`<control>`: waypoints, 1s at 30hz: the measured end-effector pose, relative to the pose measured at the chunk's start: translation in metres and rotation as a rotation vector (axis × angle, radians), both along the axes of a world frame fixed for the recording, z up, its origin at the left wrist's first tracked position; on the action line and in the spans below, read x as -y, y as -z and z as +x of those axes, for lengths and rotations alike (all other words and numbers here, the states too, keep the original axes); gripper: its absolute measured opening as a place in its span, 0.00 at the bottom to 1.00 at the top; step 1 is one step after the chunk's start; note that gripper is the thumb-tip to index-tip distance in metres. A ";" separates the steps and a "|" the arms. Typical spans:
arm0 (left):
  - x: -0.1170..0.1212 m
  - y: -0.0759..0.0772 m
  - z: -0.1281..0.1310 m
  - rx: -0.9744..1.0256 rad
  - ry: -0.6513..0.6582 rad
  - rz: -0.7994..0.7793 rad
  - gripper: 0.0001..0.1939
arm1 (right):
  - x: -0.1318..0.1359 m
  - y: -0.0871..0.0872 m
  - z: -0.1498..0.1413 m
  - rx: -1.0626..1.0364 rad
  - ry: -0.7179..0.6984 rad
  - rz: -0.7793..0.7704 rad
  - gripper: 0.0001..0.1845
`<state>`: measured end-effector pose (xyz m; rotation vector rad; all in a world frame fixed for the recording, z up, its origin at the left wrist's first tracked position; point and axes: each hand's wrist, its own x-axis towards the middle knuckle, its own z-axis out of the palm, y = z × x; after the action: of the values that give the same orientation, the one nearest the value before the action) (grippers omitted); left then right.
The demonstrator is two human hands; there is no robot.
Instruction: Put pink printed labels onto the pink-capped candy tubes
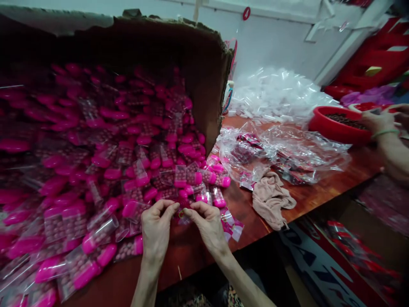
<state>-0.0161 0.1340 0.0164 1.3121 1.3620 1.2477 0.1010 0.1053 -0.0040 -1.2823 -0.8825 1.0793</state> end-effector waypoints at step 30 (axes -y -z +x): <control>0.029 0.002 0.015 0.533 -0.076 -0.212 0.10 | 0.014 -0.009 -0.004 0.303 0.106 0.090 0.07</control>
<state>-0.0014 0.1050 0.0147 0.7159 1.1245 1.3409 0.0969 0.0910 0.0051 -1.4218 -1.0633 0.7645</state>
